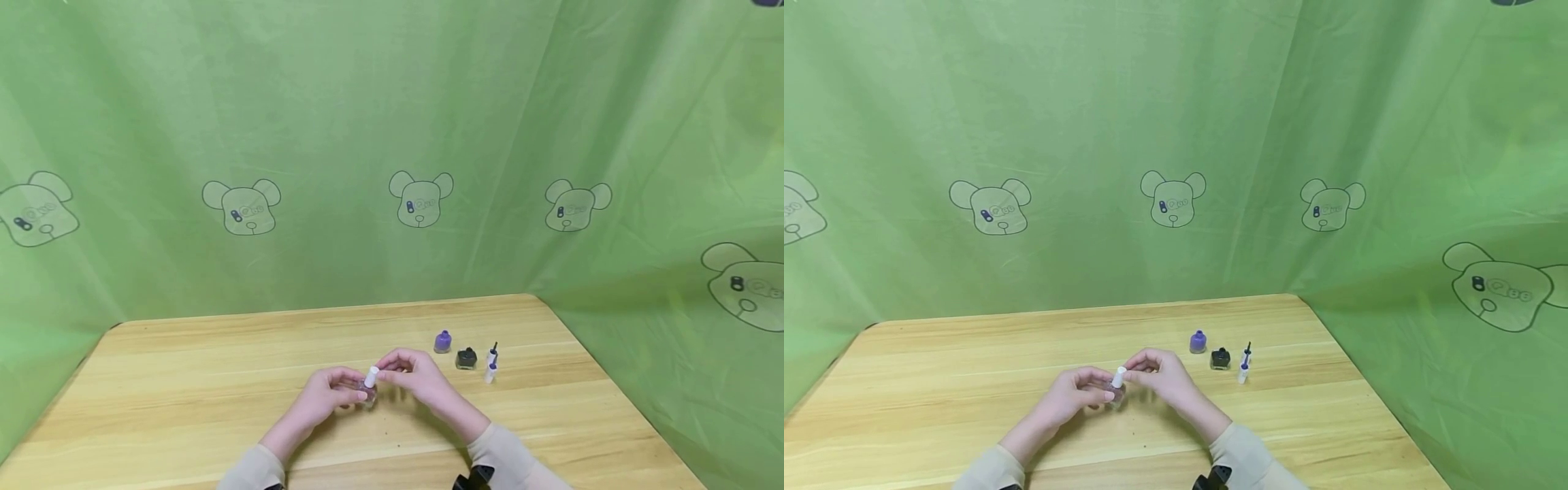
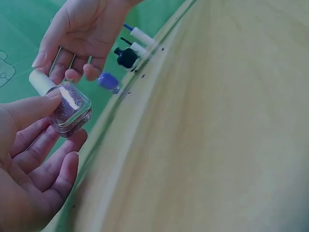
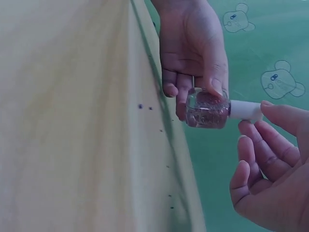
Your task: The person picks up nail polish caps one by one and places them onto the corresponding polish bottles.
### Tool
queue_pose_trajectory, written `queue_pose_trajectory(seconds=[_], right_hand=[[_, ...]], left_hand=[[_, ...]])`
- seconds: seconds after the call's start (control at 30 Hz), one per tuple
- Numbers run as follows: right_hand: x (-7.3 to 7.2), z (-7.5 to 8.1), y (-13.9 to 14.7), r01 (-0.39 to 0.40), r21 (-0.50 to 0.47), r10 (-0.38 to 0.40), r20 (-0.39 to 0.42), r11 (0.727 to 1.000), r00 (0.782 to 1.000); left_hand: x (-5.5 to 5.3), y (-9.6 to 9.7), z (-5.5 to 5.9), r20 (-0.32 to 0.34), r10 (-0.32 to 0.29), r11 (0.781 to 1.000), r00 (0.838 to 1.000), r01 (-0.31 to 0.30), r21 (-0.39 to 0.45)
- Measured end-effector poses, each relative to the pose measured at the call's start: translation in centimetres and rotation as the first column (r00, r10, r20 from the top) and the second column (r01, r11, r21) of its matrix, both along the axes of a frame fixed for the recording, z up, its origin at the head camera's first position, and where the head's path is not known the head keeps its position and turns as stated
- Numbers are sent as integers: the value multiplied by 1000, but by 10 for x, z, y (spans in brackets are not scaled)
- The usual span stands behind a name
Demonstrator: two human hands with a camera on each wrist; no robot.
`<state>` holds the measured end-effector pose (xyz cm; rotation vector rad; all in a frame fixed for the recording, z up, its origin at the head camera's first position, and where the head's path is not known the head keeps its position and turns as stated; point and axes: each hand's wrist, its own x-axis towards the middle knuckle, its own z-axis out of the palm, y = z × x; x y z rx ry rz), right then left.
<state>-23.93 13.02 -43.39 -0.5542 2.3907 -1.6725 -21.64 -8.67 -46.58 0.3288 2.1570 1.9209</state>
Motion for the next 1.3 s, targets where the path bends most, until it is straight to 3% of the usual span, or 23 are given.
queue_pose_trajectory(seconds=[0.17,0.4,0.6,0.93,1.3], right_hand=[[-2,7,4,19,-17,-19,-4,1000,1000],[-3,19,12,27,-12,-27,-41,1000,999],[-4,37,23,39,-10,-39,-82,999,996],[-7,59,46,85,-58,-89,-86,995,992],[-11,78,75,91,-120,-108,-152,989,982]], left_hand=[[-4,-9,5,-18,36,999,999,-36,16],[-10,-27,12,-24,143,990,989,-143,-2],[-18,-47,15,-32,249,968,968,-250,-35],[-27,-89,17,-7,372,926,928,-372,-64],[-30,-131,24,-25,428,898,903,-429,-101]])
